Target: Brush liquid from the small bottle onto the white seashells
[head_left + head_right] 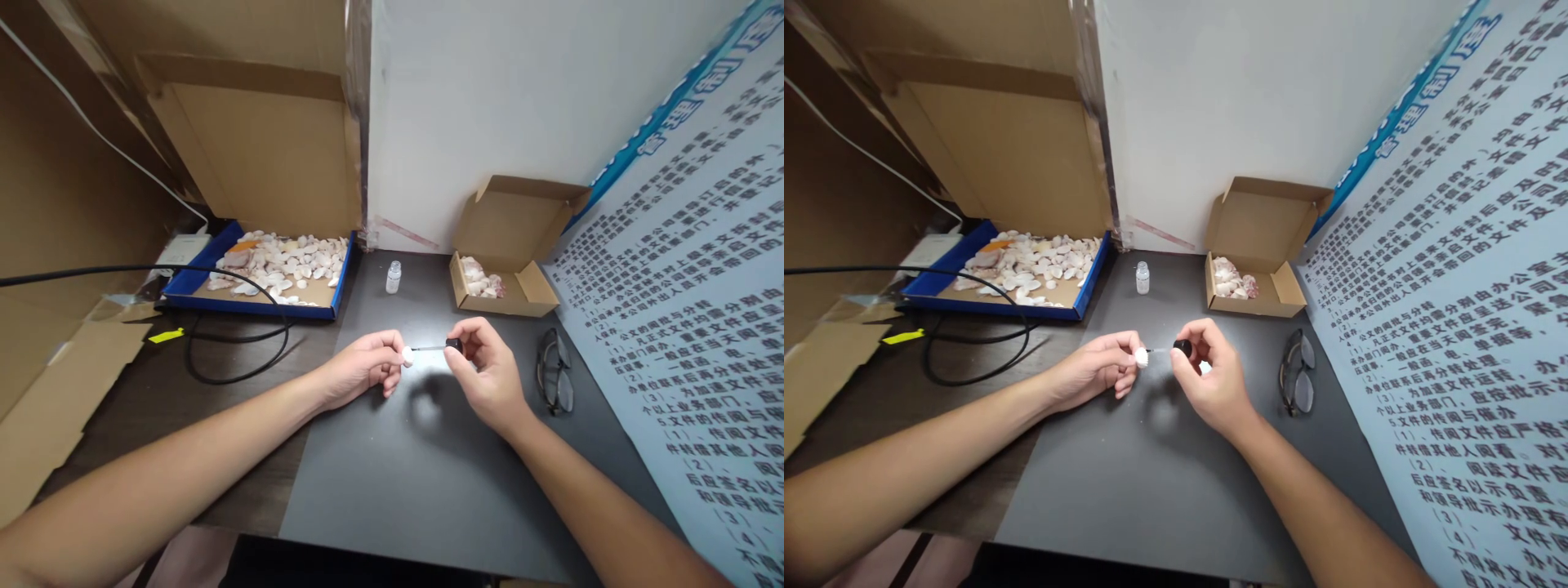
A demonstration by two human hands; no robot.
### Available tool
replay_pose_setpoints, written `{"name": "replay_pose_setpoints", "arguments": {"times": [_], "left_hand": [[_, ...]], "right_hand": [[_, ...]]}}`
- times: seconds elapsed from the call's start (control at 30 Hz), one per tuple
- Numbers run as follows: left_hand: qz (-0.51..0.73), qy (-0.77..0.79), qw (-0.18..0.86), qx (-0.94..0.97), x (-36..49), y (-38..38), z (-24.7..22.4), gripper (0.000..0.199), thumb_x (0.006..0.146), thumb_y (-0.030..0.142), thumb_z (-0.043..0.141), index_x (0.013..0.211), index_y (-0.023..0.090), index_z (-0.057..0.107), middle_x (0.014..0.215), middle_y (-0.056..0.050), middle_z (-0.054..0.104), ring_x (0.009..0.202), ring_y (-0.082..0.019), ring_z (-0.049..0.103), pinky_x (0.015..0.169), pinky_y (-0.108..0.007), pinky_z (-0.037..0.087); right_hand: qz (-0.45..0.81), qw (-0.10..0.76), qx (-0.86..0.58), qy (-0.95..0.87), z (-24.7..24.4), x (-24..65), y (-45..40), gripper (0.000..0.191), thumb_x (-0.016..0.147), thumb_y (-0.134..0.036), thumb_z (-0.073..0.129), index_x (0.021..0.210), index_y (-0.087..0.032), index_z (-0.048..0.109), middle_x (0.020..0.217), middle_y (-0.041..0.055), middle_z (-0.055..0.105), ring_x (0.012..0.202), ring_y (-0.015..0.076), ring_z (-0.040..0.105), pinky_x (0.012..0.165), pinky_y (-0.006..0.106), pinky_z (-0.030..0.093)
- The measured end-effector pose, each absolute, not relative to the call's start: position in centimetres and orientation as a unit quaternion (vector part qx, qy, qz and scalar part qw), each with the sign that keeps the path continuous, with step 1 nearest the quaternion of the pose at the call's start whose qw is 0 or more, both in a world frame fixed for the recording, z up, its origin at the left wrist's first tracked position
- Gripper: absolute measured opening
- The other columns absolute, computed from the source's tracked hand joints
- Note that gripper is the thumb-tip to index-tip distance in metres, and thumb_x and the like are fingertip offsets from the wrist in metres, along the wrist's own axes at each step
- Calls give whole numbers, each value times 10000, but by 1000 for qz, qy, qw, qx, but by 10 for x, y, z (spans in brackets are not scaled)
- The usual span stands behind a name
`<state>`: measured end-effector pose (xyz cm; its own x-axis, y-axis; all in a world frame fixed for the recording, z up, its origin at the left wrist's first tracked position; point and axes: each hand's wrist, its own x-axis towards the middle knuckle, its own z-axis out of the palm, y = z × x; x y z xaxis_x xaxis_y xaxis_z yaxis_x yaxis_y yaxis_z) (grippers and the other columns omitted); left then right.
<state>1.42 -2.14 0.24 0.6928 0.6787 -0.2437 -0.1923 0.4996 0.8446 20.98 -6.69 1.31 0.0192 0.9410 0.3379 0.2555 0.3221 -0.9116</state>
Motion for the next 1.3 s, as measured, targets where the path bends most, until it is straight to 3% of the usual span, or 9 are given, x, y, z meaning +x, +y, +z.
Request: {"name": "replay_pose_setpoints", "arguments": {"times": [0.33, 0.97, 1.13, 1.3], "left_hand": [[267, 288, 815, 426, 14, -22, 4, 164, 734, 227, 685, 779, 171, 538, 581, 52, 490, 486, -76, 465, 483, -212, 414], [266, 291, 818, 420, 14, -21, 4, 155, 735, 210, 674, 777, 174, 529, 584, 44, 506, 486, -75, 458, 483, -212, 409], [261, 290, 820, 420, 14, -21, 5, 136, 742, 212, 655, 782, 174, 530, 582, 41, 512, 475, -79, 465, 479, -216, 419], [266, 298, 818, 414, 14, -22, 5, 127, 743, 219, 646, 795, 169, 542, 635, 35, 526, 477, -71, 463, 463, -206, 403]], "right_hand": [[376, 528, -453, -612, 10, 210, -68, 73, 858, -214, 580, 904, -225, 525, 669, -61, 433, 523, 98, 397, 491, 238, 333], [302, 505, -517, -621, 13, 209, -67, 90, 809, -185, 595, 840, -216, 516, 662, -59, 449, 539, 98, 401, 506, 234, 344], [347, 519, -481, -615, 14, 209, -67, 50, 830, -202, 551, 851, -221, 510, 653, -62, 433, 519, 98, 390, 487, 234, 326], [287, 503, -515, -633, 17, 210, -67, 103, 774, -163, 587, 824, -217, 514, 645, -62, 430, 526, 97, 385, 503, 238, 333]]}}
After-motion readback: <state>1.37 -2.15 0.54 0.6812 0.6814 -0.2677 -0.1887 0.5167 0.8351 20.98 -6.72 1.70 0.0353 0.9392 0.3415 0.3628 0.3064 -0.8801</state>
